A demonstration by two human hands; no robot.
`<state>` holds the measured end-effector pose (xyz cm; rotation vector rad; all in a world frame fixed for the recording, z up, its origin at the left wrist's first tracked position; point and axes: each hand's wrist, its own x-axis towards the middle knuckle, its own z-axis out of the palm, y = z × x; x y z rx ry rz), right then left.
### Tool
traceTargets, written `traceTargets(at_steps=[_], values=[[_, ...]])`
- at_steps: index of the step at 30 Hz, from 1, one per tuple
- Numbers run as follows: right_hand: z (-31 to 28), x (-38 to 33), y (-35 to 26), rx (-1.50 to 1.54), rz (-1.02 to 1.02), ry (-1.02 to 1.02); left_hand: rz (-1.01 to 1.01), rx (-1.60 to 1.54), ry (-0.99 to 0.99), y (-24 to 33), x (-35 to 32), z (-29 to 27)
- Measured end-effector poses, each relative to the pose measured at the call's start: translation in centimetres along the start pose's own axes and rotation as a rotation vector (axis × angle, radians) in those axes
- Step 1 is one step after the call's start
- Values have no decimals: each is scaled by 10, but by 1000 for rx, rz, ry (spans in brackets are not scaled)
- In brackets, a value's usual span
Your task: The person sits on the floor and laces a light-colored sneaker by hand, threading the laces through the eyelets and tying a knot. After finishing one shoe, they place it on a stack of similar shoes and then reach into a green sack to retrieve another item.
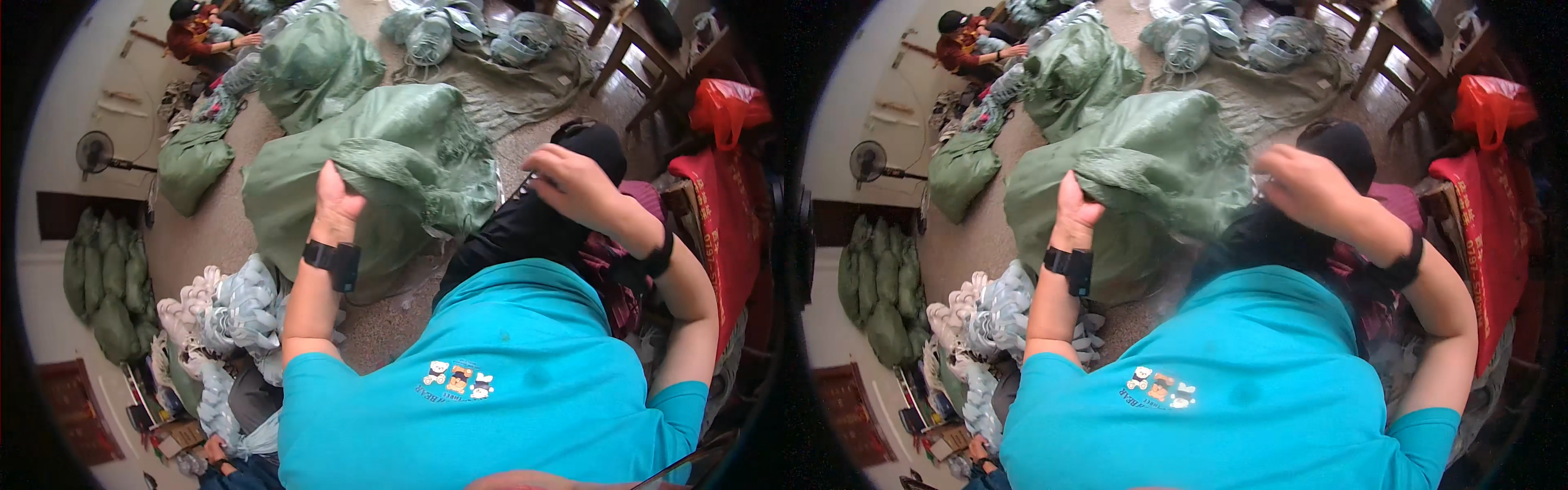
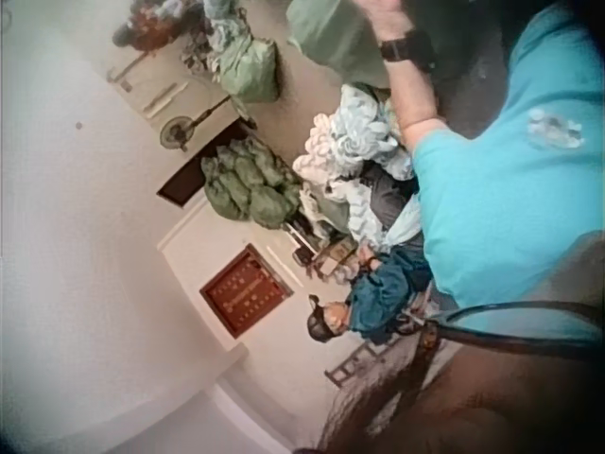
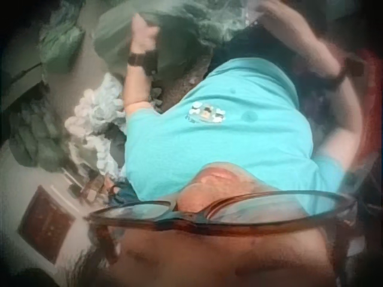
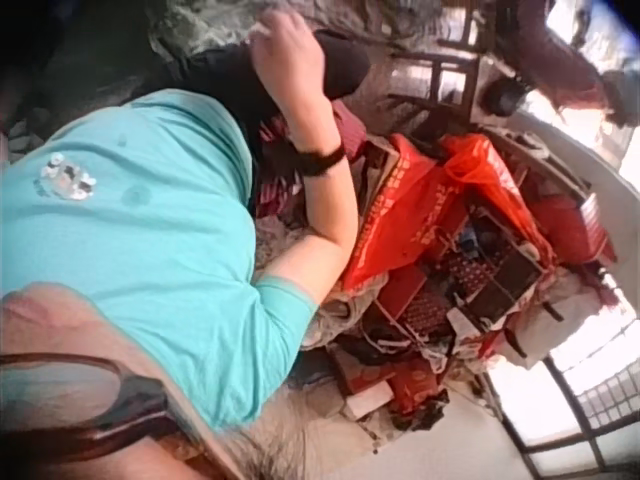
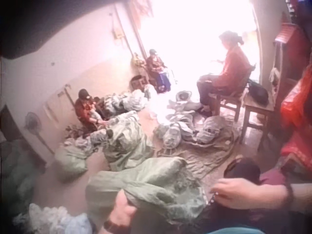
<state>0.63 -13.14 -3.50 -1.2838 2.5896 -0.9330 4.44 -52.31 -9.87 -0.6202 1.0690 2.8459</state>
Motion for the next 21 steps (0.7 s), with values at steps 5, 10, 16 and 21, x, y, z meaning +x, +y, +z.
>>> traceTargets(at_steps=[5, 10, 16, 21], values=[[74, 79, -10, 10, -51, -20, -66, -122, -232, -12, -42, 55], [107, 148, -7, 57, -194, 13, -149, -112, -131, -30, -80, 84], [66, 172, 46, 489, -24, -60, 255, 212, 116, 14, -67, 73], [58, 196, 59, 725, 426, -16, 1303, 1301, 31, -17, -46, 80]])
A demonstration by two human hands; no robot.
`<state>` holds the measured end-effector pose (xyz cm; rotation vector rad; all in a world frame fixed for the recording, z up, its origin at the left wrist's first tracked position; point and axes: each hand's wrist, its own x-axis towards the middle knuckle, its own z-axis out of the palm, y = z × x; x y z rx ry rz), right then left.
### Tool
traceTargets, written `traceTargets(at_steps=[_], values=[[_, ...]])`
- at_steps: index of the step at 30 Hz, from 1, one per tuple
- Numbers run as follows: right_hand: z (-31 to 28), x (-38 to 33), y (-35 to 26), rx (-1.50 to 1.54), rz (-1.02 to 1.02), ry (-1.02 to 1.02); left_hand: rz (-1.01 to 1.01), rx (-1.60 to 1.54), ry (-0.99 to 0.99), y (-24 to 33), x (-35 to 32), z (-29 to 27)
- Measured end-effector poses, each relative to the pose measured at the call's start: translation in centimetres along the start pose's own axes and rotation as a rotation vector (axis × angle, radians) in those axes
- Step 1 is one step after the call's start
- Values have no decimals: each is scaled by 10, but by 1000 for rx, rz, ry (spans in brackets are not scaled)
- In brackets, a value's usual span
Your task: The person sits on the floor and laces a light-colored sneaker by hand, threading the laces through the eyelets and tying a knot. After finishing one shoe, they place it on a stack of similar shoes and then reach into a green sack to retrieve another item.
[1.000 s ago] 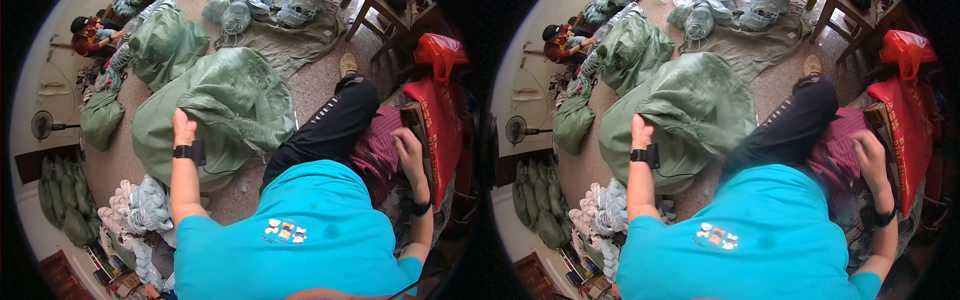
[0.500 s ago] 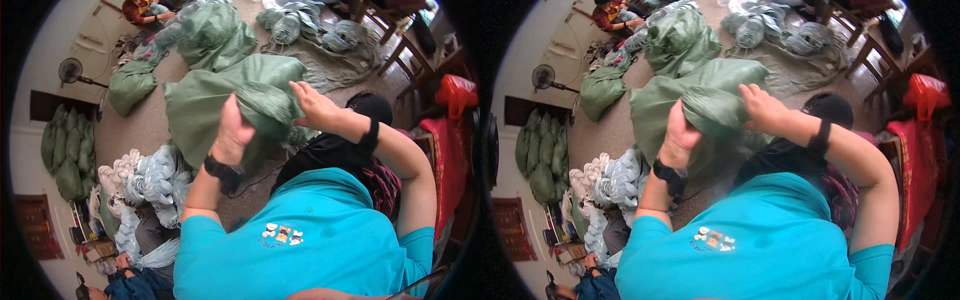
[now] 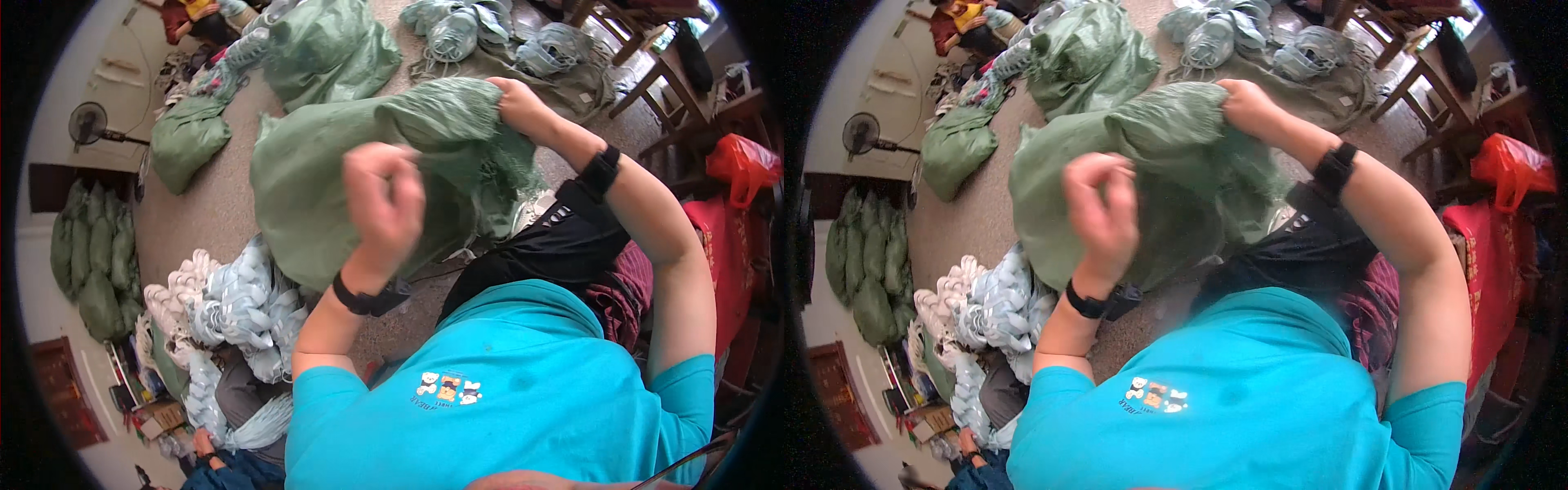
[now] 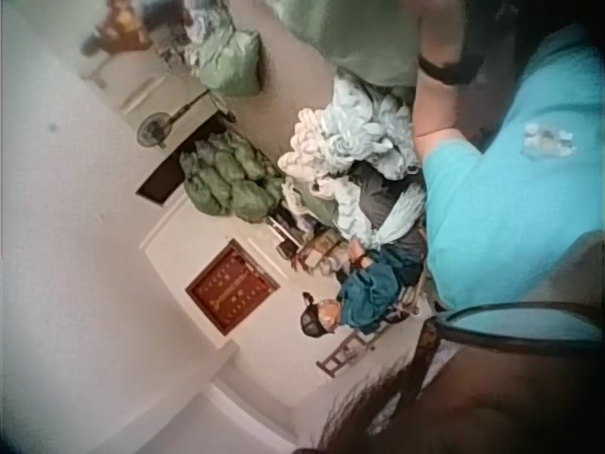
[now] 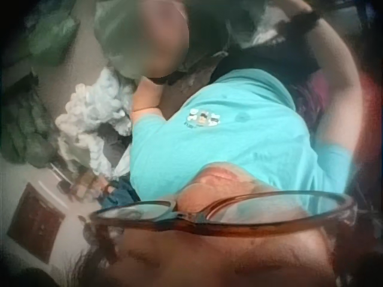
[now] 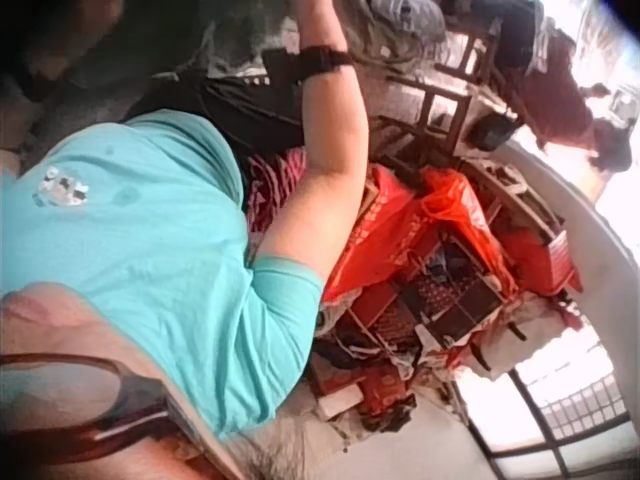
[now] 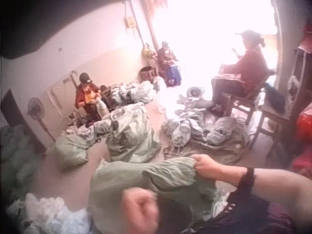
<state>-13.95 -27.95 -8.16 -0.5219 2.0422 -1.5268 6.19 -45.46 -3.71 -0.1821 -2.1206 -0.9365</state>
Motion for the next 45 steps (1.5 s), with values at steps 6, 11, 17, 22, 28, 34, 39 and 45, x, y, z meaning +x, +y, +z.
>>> traceTargets(at_steps=[6, 11, 17, 22, 28, 34, 39, 45], values=[[19, 18, -46, -530, -194, -23, 428, 200, -817, -36, -41, 92], [-1, 32, -64, -715, -358, -231, 4, 248, -1062, -195, -132, 88], [-15, 50, -61, -1167, -340, -330, -120, 771, -1874, -164, -77, -68], [18, 55, -63, -1024, -377, -3, -332, 984, -1759, -148, -64, -144], [28, 74, -37, -469, -334, 120, -609, 220, -922, -177, -100, -34], [27, 51, -47, -150, -58, 63, -997, 133, -585, -289, -194, 73], [15, 63, -42, 199, -175, -98, -1003, 470, -1063, -290, -168, 51], [16, 38, -52, 43, -288, -168, -1262, 447, -908, -311, -205, 28]])
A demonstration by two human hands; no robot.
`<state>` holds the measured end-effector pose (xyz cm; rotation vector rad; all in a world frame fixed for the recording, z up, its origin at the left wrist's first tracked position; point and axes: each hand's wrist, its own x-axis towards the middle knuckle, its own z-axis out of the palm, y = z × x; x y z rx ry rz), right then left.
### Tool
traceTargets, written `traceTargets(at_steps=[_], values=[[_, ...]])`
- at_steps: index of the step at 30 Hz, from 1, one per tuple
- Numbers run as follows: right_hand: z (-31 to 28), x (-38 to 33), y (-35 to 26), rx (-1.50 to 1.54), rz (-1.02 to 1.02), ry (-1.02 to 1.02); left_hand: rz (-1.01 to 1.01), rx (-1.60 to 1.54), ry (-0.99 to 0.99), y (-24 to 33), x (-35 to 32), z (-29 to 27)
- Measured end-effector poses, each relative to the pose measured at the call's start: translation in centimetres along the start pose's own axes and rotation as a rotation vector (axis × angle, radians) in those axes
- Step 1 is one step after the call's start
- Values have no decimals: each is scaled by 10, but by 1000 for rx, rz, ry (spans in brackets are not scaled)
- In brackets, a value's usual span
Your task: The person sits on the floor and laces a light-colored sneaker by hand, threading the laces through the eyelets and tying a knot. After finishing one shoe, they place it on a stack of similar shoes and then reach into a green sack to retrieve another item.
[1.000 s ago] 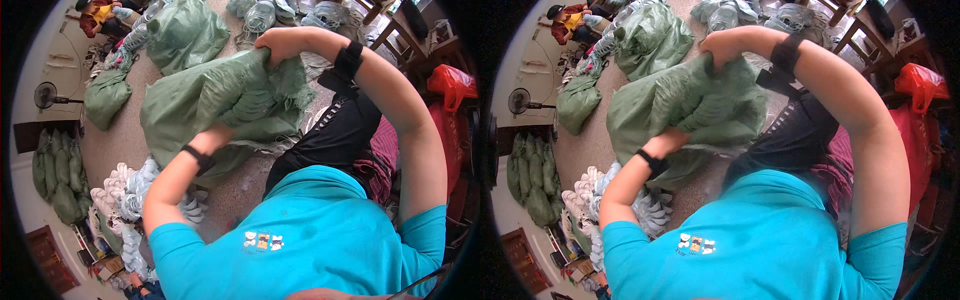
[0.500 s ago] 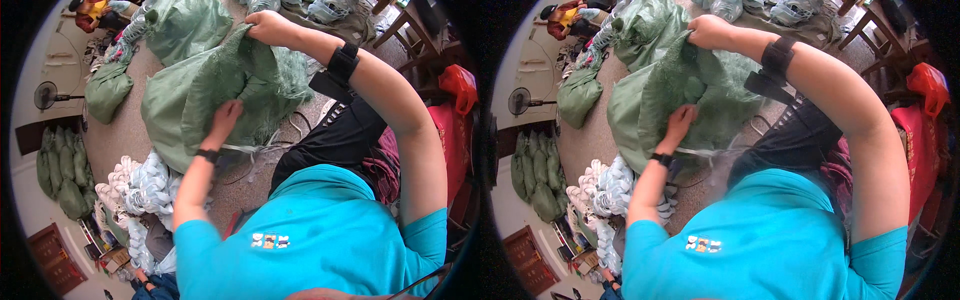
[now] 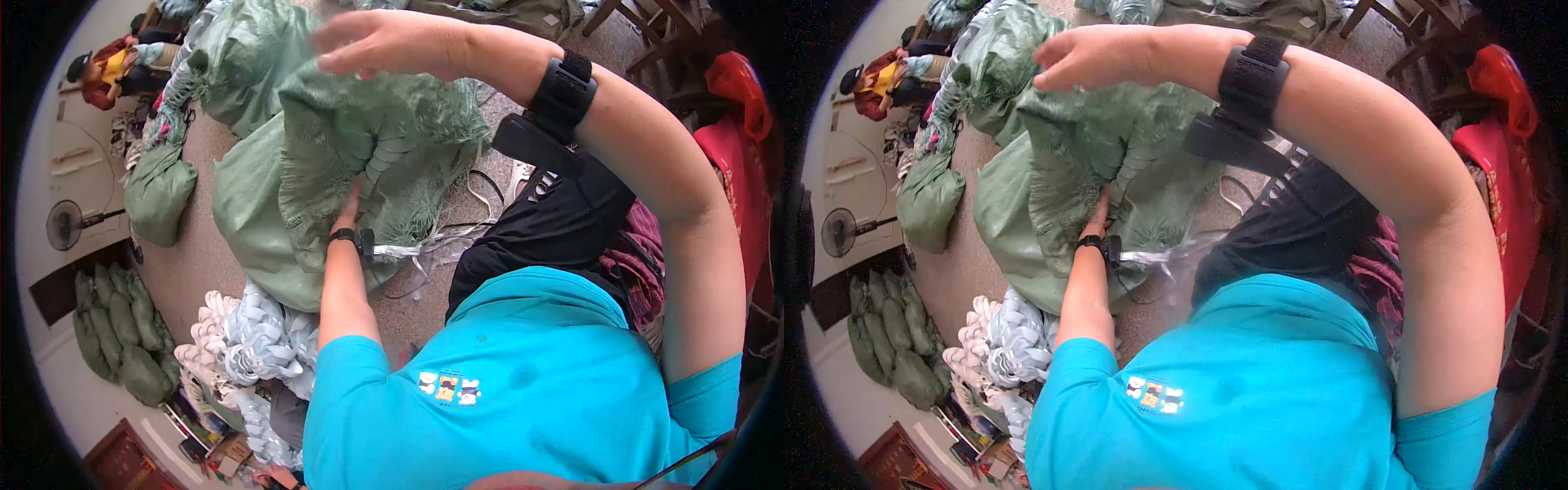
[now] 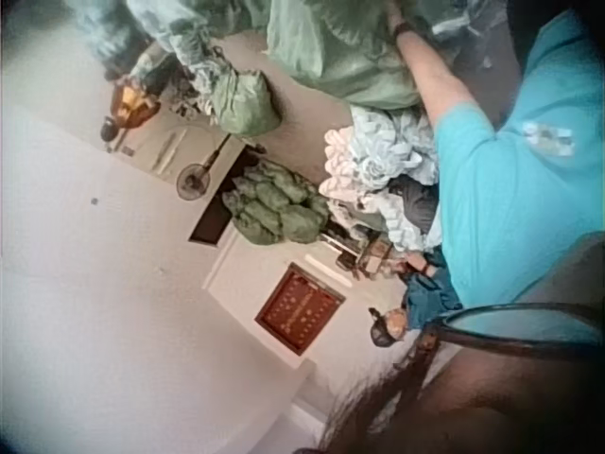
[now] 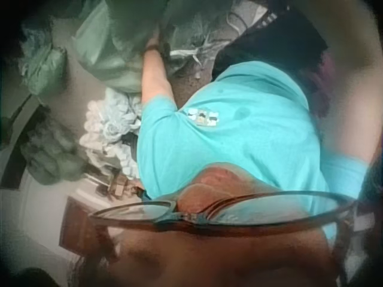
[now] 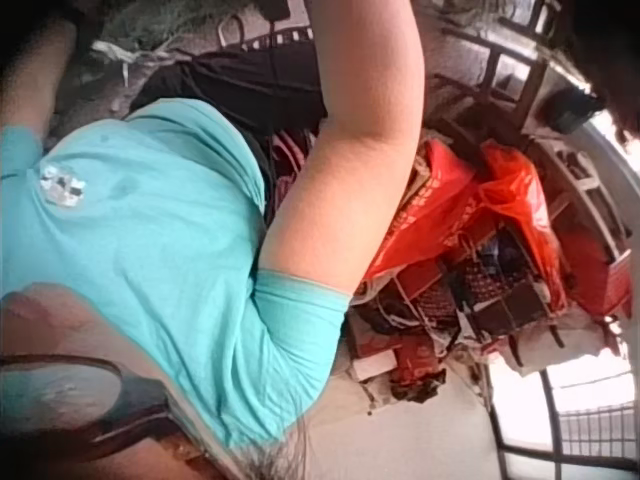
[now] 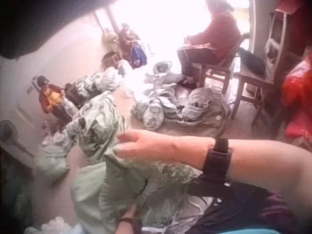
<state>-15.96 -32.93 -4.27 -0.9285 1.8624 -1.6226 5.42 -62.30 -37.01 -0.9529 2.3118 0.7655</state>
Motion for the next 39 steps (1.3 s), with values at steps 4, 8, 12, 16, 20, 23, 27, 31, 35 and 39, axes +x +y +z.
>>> traceTargets(at_steps=[4, 8, 12, 16, 20, 23, 27, 31, 35, 39], values=[[-13, -12, 17, -45, 230, 19, -35, 211, 4, -12, 19, 7], [-28, -22, 29, -15, 308, 54, -5, 488, -71, -9, 39, 15], [-36, -33, 35, 2, 368, 20, 248, 906, -152, -30, 39, 18], [-39, -51, 57, -76, 505, -86, 202, -345, 11, -6, 4, 31], [-33, -75, 61, -420, 486, -503, 365, -137, -52, 158, -124, -34], [-11, -97, 58, -587, 330, -526, 182, -704, -268, 223, -176, -83], [-1, -114, 29, -773, 255, -95, 697, -898, -324, 290, -194, -89], [-17, -114, 53, -725, 162, 421, 678, -909, -483, 346, -192, -58], [-52, -126, 87, -765, 427, 254, 757, -881, -410, 357, -162, 0], [-73, -123, 102, -848, 501, 138, 847, -929, -402, 362, -158, 17]])
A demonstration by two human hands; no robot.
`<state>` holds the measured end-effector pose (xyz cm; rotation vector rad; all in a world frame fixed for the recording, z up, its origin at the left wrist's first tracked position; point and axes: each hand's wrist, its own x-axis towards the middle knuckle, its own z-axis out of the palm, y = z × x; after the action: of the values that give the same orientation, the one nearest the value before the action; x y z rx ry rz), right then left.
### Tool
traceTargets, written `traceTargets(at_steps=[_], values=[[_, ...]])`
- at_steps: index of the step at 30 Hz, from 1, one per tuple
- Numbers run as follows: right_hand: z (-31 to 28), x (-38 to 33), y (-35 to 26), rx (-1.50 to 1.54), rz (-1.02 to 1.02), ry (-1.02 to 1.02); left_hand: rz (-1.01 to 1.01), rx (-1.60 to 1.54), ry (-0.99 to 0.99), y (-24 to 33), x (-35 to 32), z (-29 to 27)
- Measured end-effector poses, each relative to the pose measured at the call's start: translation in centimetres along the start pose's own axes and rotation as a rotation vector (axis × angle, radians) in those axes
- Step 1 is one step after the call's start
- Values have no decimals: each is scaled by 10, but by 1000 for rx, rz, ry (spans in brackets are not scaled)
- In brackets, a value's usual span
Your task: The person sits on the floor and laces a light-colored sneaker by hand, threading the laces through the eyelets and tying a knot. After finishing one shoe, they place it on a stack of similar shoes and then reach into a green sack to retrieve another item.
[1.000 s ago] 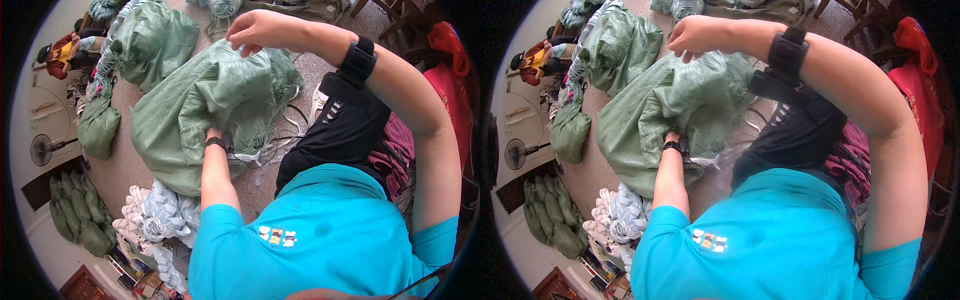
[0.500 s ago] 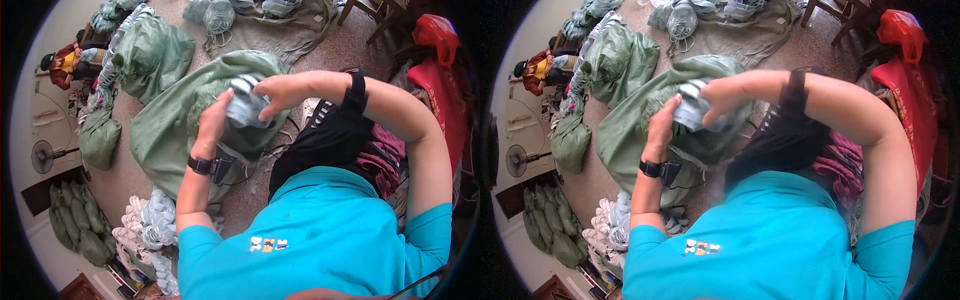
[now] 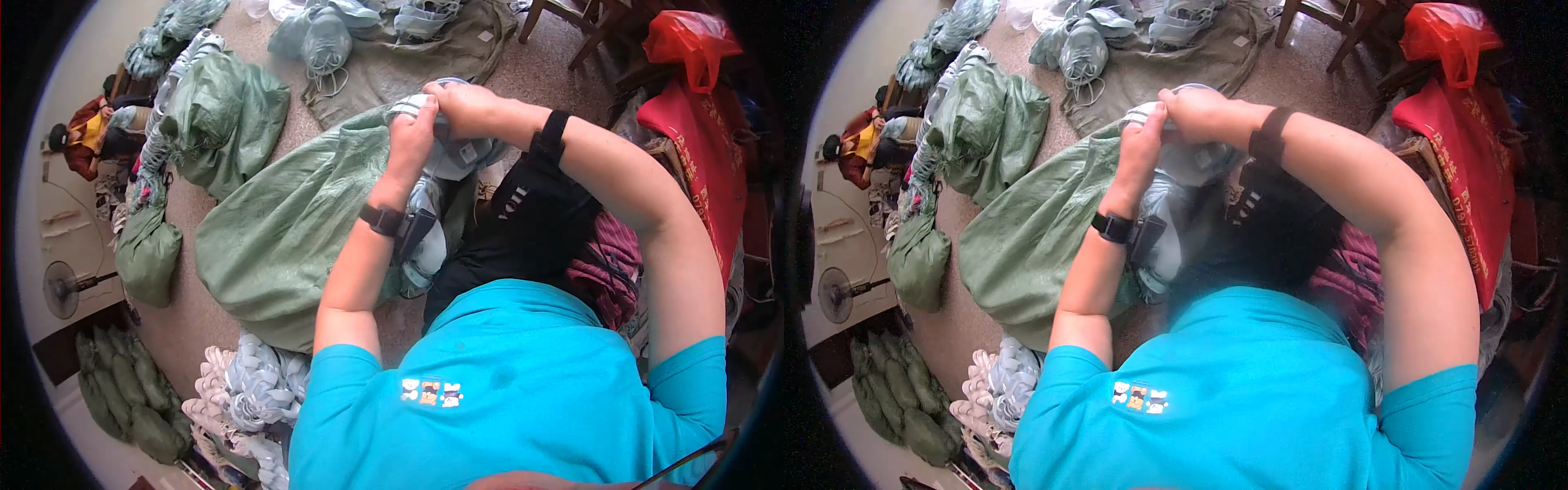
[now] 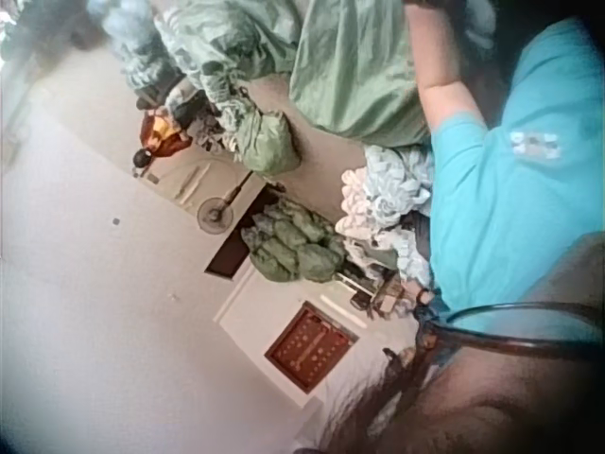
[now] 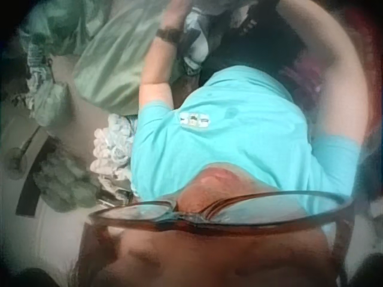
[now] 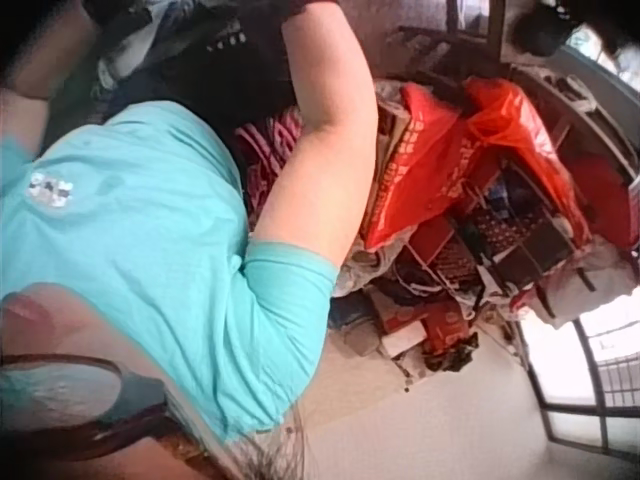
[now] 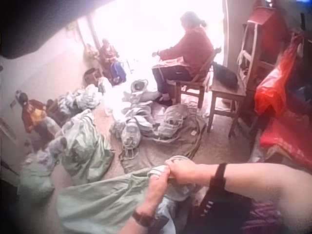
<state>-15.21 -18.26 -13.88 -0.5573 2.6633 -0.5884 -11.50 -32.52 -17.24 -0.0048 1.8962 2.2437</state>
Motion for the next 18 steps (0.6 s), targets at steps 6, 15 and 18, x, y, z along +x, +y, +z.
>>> traceTargets(at_steps=[6, 15, 18], values=[[-8, 23, 9, -210, -48, -28, 312, 846, -518, 1, -115, -10], [-8, 51, 100, -128, 51, -42, 375, 1571, -528, 41, -212, -103], [-6, 60, 119, -14, 83, -128, 307, 1722, -420, 18, -224, -143]])
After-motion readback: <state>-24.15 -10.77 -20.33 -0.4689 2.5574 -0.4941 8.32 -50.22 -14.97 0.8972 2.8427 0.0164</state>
